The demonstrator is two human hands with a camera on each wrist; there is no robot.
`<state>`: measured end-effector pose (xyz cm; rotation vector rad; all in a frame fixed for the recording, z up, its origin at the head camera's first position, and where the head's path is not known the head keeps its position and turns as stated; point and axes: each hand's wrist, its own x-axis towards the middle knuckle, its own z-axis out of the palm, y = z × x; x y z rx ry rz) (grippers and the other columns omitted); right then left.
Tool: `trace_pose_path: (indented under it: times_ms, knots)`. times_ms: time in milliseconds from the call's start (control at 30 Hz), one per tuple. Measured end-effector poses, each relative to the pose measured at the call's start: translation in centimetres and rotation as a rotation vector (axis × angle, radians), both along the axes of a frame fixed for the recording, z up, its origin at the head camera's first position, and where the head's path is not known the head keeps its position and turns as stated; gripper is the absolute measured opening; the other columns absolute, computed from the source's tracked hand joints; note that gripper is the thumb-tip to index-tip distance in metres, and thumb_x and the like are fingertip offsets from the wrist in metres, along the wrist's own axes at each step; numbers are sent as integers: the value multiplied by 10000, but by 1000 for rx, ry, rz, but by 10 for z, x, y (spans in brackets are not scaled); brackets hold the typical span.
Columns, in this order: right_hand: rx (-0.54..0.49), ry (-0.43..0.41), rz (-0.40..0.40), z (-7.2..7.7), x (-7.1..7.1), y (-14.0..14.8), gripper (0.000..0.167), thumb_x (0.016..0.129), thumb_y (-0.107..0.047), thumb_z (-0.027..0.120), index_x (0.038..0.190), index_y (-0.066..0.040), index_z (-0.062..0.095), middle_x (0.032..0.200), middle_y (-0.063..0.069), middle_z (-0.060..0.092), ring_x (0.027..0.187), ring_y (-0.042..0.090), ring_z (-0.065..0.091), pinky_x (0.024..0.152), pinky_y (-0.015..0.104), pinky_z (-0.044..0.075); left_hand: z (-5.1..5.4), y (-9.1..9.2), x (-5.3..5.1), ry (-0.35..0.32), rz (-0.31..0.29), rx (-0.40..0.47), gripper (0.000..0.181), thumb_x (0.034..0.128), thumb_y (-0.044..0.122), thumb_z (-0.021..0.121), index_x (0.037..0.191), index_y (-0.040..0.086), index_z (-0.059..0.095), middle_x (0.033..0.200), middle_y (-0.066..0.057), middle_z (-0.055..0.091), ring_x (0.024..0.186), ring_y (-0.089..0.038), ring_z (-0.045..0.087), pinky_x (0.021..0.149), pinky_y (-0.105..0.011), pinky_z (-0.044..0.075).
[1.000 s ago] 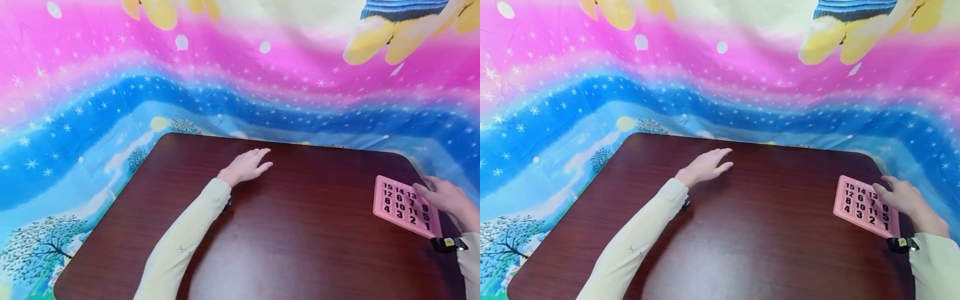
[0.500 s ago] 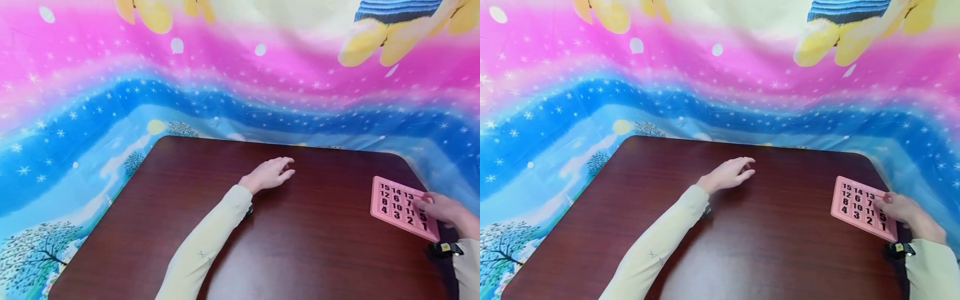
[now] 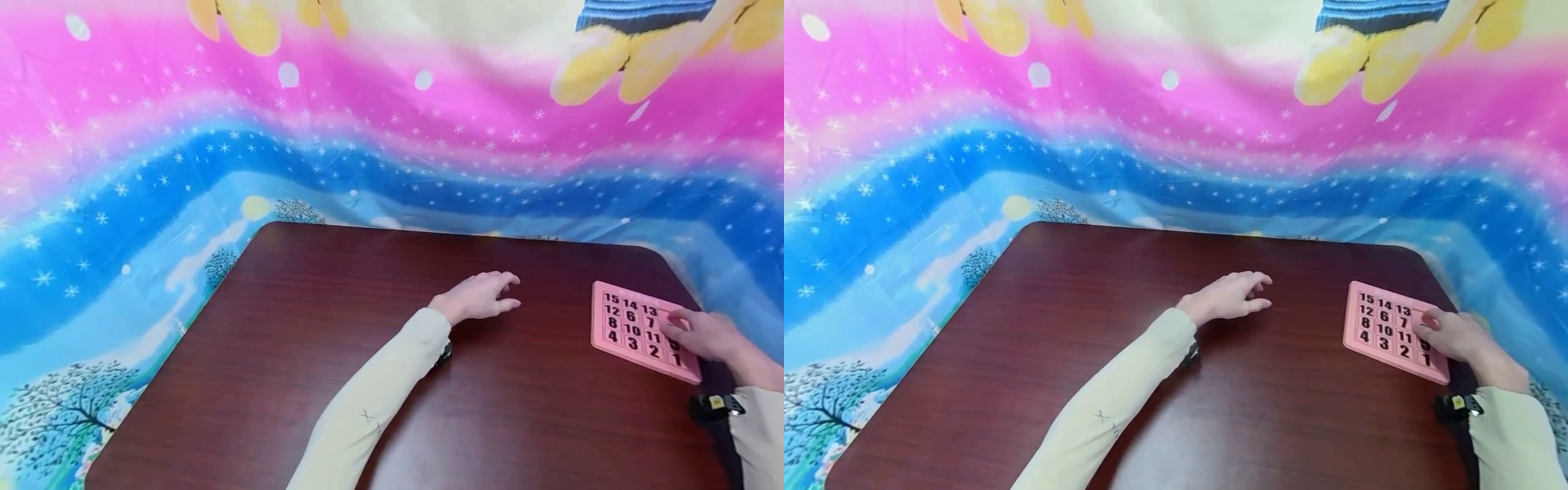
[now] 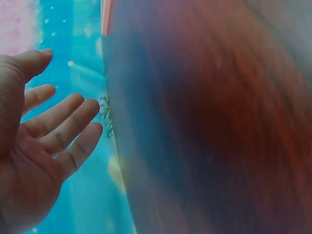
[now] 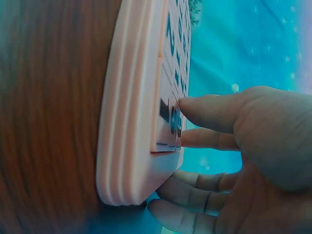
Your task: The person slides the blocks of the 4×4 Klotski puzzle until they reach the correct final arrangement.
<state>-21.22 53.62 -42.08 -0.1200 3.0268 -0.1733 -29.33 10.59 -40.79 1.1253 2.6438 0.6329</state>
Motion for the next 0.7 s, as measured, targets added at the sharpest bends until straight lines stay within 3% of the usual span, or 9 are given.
trace_pose_path:
  times_ms: [100, 267, 467, 700]
  knots:
    - [-2, 38, 22, 1, -2, -11, 439, 975, -311, 563, 1108, 107, 578, 947, 372, 622, 891, 554, 579, 675, 511, 478, -4, 8, 3, -6, 0, -10, 550, 963, 458, 572, 1453, 253, 429, 1410, 53, 534, 1234, -36, 537, 1054, -195, 458]
    - [-28, 24, 30, 4, -5, -30, 370, 962, -291, 592, 1064, 65, 601, 861, 281, 641, 854, 483, 596, 644, 435, 469, -6, 25, 10, -12, 10, -66, 564, 953, 492, 570, 1459, 298, 415, 1434, 107, 488, 1256, -19, 505, 1058, -172, 443]
    - [-46, 7, 17, 4, -7, -52, 323, 952, -305, 606, 1026, 9, 612, 761, 111, 582, 772, 334, 556, 608, 302, 378, -2, 49, 16, 51, 33, -120, 583, 936, 534, 572, 1458, 326, 418, 1430, 127, 471, 1280, -24, 474, 1082, -167, 419]
    - [-44, 13, 63, 4, -10, -77, 287, 927, -273, 641, 980, 8, 613, 775, 120, 601, 759, 307, 549, 612, 326, 409, -3, 57, 22, 110, 70, -192, 655, 903, 614, 563, 1474, 341, 394, 1442, 117, 445, 1301, -55, 444, 1082, -201, 431]
